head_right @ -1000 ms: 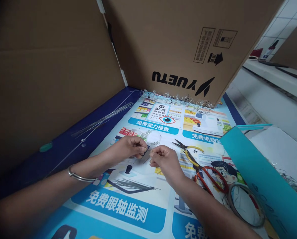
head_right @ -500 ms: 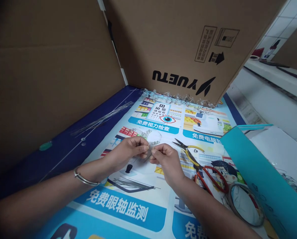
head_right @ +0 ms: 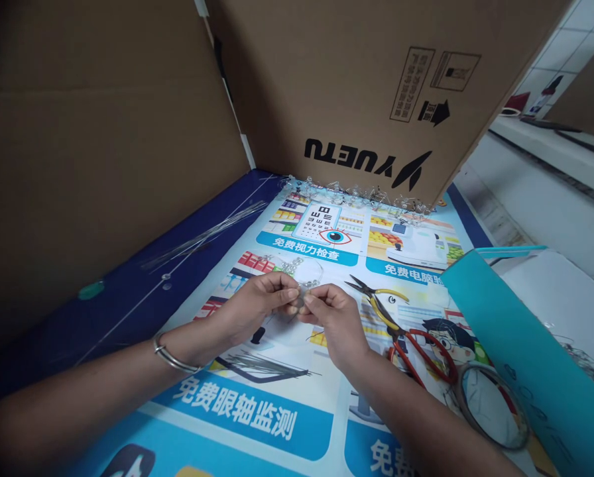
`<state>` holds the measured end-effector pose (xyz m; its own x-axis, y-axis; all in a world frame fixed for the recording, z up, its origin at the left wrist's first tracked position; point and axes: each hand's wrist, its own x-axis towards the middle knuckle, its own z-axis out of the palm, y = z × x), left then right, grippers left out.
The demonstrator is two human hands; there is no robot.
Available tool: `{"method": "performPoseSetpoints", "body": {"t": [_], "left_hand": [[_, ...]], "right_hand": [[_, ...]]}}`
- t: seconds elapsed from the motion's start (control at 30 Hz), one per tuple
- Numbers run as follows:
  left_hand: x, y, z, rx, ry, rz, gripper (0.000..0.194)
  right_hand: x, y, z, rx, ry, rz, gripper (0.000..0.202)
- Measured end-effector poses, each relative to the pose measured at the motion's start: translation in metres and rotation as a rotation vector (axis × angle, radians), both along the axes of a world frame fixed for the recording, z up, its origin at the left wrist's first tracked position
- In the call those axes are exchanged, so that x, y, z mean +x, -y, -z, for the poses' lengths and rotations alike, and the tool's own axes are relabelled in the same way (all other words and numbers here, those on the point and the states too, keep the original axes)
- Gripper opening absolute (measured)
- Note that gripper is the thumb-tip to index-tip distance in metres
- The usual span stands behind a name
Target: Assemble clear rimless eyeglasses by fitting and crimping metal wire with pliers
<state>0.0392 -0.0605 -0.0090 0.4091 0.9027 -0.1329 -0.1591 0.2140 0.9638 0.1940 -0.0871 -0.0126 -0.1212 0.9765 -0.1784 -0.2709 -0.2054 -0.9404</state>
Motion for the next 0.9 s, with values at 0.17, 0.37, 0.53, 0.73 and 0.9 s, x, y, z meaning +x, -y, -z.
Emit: {"method": "performPoseSetpoints", "body": {"t": [0.17, 0.37, 0.53, 0.73, 0.9], "left_hand": [[0.001, 0.0, 0.001, -0.005, 0.03, -0.007, 0.015], [0.001, 0.0, 0.004, -0.009, 0.033, -0.002, 0.015], [-0.007, -0.009, 0.001, 0.003, -0.046, 0.061, 0.016], [-0.023, -0.026, -0.013, 0.195, -0.38, 0.109, 0.012], [-0.036, -0.032, -0.029, 0.436, -0.692, 0.169, 0.012]], "right_hand": [[0.0, 0.0, -0.001, 0.006, 0.005, -0.003, 0.015], [0.001, -0.001, 0.001, 0.003, 0.008, -0.007, 0.017], [0.005, -0.004, -0.002, -0.028, 0.077, -0.073, 0.02], [0.011, -0.006, -0.022, -0.016, 0.413, -0.26, 0.024], [0.003, 0.011, -0.037, 0.327, 1.09, -0.633, 0.024]]}}
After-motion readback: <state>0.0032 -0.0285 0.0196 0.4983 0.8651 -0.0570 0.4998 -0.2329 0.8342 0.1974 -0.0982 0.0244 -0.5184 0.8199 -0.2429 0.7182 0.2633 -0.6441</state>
